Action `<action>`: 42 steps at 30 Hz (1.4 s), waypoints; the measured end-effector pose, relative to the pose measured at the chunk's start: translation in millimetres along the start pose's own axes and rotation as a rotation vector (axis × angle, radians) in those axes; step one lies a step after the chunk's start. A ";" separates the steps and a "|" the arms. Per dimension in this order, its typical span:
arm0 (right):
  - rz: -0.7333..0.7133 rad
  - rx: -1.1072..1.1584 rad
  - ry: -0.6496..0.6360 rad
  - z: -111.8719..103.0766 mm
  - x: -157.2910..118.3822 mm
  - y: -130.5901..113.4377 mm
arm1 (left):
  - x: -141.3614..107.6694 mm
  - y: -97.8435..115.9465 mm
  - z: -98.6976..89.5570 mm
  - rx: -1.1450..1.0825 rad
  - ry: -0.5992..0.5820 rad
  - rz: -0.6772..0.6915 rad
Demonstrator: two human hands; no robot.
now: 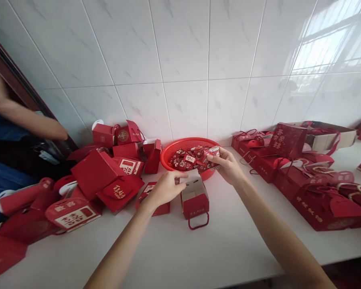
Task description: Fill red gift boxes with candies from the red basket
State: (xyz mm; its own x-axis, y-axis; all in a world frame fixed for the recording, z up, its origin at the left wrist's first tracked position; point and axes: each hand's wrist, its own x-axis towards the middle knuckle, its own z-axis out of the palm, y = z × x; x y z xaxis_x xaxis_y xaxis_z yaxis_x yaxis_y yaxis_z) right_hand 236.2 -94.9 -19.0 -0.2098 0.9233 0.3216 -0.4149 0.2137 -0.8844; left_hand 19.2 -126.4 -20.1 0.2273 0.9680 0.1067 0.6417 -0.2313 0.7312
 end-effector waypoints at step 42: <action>0.157 -1.033 -0.791 25.9 3.5 -12.6 | 5.1 2.9 -23.6 -0.060 -0.403 0.222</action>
State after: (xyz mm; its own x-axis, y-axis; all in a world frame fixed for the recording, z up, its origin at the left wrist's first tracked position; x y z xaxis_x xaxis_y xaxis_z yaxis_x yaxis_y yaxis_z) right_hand 217.8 -102.6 2.0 -0.7996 0.6004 -0.0102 0.4532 0.5922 -0.6663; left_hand 5.0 -119.8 -1.6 0.6287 0.7776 0.0030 0.5046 -0.4108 0.7594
